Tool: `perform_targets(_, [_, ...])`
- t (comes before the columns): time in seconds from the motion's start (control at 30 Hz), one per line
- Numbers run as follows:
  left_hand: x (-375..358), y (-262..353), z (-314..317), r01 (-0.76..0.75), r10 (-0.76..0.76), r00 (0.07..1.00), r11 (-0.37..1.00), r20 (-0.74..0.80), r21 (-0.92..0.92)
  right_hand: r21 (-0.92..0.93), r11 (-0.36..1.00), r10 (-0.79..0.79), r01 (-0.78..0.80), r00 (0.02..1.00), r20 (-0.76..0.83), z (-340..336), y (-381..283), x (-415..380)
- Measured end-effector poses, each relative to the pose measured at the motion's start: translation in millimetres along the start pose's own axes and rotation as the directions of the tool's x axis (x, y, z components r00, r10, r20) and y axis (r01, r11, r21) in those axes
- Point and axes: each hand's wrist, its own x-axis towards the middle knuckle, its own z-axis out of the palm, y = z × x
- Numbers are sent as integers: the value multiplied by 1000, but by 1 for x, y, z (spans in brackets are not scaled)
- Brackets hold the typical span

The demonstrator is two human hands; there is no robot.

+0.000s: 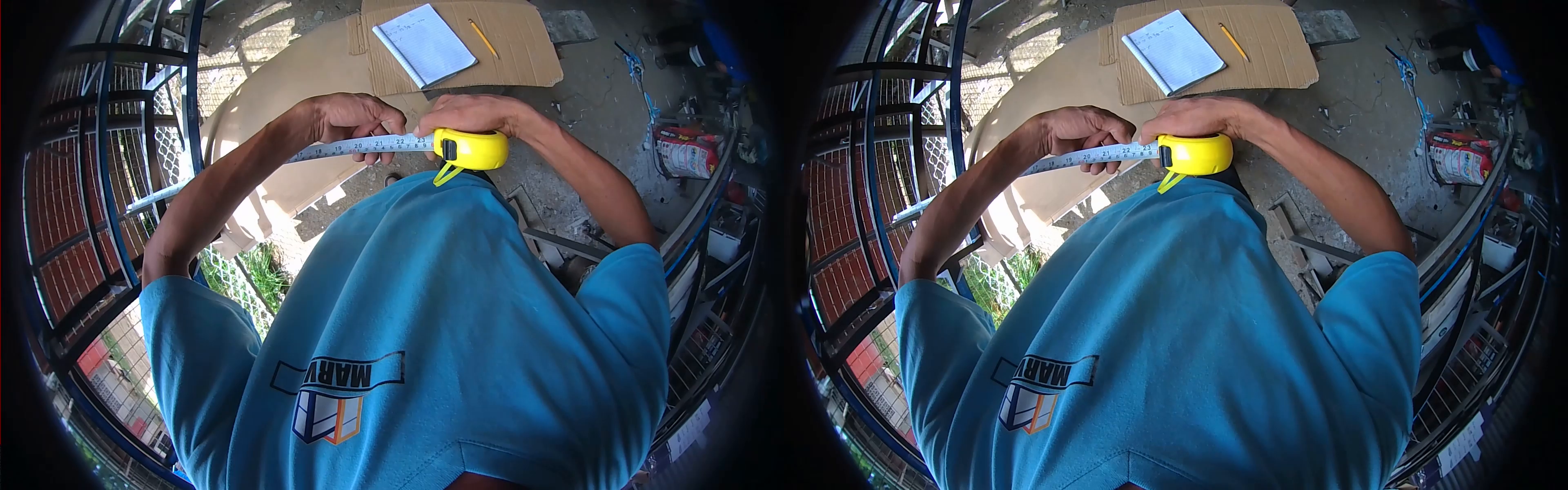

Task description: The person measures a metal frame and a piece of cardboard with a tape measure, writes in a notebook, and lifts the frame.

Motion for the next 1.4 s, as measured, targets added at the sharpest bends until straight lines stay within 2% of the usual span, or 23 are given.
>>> perform_targets(0.63, [-2, 4, -6, 2, -2, 1000, 1000, -9, 8, 38, 999, -20, 21, 999, -29, -3, 6, 11])
perform_targets(0.73, [-1, 4, -7, -1, 2, 1000, 1000, -6, 14, 50, 999, 21, -20, 1000, -23, -5, 2, 9])
perform_targets(0.97, [1, 4, -10, -6, 6, 1000, 1000, 14, 1, 41, 999, -28, 29, 1000, -10, -9, 3, 12])
perform_targets(1.03, [-1, 6, -9, -17, 18, 1000, 1000, -22, 21, 35, 998, -47, 48, 999, -2, -10, 2, 13])
perform_targets(1.1, [-1, 6, -10, -12, 12, 1000, 1000, -14, 9, 52, 998, -40, 37, 998, 48, -12, -4, 11])
perform_targets(1.27, [-1, 8, -12, 10, -10, 1000, 999, 9, -38, 55, 998, 1, -3, 999, 42, -15, -5, 10])
perform_targets(1.4, [-1, 10, -9, -10, 10, 1000, 1000, -10, 3, 80, 997, 10, -12, 999, 34, -15, 3, 16])
